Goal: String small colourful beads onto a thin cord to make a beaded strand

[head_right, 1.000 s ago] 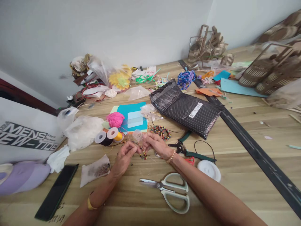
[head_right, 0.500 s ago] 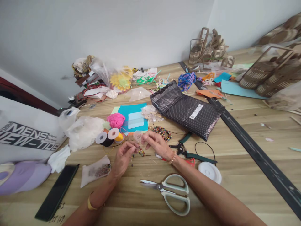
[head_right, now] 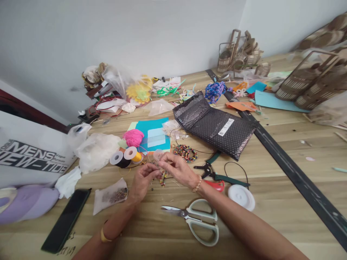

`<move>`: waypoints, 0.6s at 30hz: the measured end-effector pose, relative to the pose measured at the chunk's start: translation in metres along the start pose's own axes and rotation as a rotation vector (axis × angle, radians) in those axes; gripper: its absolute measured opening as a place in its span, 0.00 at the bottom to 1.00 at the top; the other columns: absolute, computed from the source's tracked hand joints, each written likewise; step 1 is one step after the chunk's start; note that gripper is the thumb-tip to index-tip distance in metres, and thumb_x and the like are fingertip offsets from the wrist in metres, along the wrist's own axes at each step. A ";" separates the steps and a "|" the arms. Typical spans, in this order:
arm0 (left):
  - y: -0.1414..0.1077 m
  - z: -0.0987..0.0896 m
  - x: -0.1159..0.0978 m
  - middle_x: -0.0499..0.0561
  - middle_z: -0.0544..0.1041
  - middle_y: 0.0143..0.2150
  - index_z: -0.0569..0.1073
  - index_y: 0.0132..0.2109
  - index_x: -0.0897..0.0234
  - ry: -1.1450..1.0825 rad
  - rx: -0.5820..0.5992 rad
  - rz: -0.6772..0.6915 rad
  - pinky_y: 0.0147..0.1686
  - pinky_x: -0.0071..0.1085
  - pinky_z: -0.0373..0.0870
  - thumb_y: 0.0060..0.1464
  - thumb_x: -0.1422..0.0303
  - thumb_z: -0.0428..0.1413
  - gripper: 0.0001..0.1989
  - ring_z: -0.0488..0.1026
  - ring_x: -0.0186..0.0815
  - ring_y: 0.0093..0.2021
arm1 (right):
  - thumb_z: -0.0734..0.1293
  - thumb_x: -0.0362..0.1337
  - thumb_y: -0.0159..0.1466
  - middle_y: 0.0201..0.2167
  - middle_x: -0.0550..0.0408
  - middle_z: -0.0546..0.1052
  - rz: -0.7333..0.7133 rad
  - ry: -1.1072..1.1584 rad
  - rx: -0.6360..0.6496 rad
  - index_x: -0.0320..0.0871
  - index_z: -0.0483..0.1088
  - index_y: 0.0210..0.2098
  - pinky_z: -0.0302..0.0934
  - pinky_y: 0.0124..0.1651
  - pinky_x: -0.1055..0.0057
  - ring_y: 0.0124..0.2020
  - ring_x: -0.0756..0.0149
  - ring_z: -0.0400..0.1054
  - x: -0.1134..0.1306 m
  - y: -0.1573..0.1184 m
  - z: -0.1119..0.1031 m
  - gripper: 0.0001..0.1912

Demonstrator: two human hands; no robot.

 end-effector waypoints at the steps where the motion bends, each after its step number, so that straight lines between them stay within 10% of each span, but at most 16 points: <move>1: 0.000 0.000 -0.001 0.47 0.77 0.23 0.74 0.28 0.66 -0.002 0.010 -0.008 0.28 0.28 0.71 0.40 0.65 0.67 0.12 0.72 0.32 0.23 | 0.62 0.49 0.66 0.26 0.58 0.66 0.001 -0.001 0.007 0.40 0.64 0.30 0.55 0.29 0.75 0.26 0.73 0.59 0.001 0.000 0.001 0.18; 18: 0.000 0.002 0.002 0.49 0.76 0.23 0.78 0.26 0.67 -0.019 0.187 -0.097 0.29 0.29 0.68 0.38 0.65 0.68 0.10 0.70 0.32 0.25 | 0.60 0.52 0.66 0.22 0.60 0.62 0.035 -0.068 0.007 0.41 0.61 0.27 0.50 0.26 0.75 0.24 0.73 0.54 -0.004 0.000 0.004 0.21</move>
Point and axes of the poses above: each hand's wrist, its own y-axis towards the middle knuckle, its own z-axis out of the palm, x = y × z, the point moved 1 cm from there along y, towards the middle knuckle
